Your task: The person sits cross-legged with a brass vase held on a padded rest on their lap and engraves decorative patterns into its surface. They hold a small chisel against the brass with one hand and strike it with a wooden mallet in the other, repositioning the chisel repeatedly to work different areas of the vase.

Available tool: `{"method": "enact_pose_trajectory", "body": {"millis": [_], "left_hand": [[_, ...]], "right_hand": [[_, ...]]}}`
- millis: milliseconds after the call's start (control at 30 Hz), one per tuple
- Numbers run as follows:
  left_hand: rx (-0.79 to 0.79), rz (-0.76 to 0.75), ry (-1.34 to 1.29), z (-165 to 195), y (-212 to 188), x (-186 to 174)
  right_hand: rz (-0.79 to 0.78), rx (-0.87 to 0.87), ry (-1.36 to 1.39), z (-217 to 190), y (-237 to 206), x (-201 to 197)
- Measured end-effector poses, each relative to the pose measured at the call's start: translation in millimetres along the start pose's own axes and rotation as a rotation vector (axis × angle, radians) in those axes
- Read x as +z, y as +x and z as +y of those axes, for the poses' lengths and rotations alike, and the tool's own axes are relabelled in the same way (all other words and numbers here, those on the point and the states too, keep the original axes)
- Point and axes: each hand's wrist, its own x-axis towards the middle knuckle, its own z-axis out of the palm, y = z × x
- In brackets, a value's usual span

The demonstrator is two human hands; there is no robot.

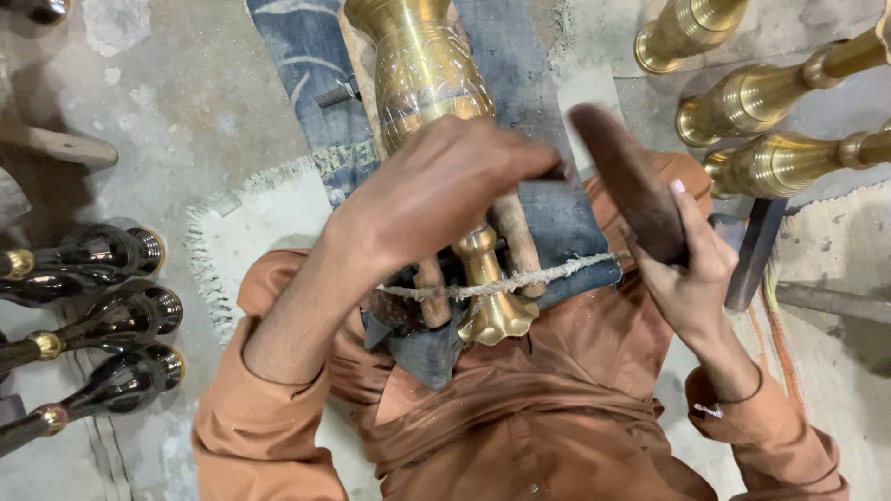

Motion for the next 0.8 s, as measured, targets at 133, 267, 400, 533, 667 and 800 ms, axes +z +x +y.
{"method": "enact_pose_trajectory", "body": {"millis": [133, 267, 400, 533, 667, 800], "left_hand": [[-0.074, 0.675, -0.06, -14.7, -39.8, -28.8], [-0.209, 0.79, -0.319, -50.5, -61.5, -34.0], [-0.221, 0.723, -0.515, -93.2, -61.5, -26.5], [-0.266, 0.705, -0.609, -123.1, -56.4, -20.4], [-0.178, 0.621, -0.726, -139.8, -42.0, -17.4], [-0.252, 0.712, -0.382, -133.7, -39.4, -15.3]], "right_hand": [[-0.016, 0.219, 0.151, 1.4, -2.3, 0.8], [-0.023, 0.211, 0.178, 5.4, -1.5, -2.4], [-0.036, 0.149, 0.156, 6.0, -1.0, -1.6], [-0.053, 0.216, 0.229, 1.9, -3.5, 2.7], [-0.063, 0.233, 0.263, -3.2, -5.5, 2.4], [-0.088, 0.213, 0.261, -7.1, -5.3, -1.8]]}}
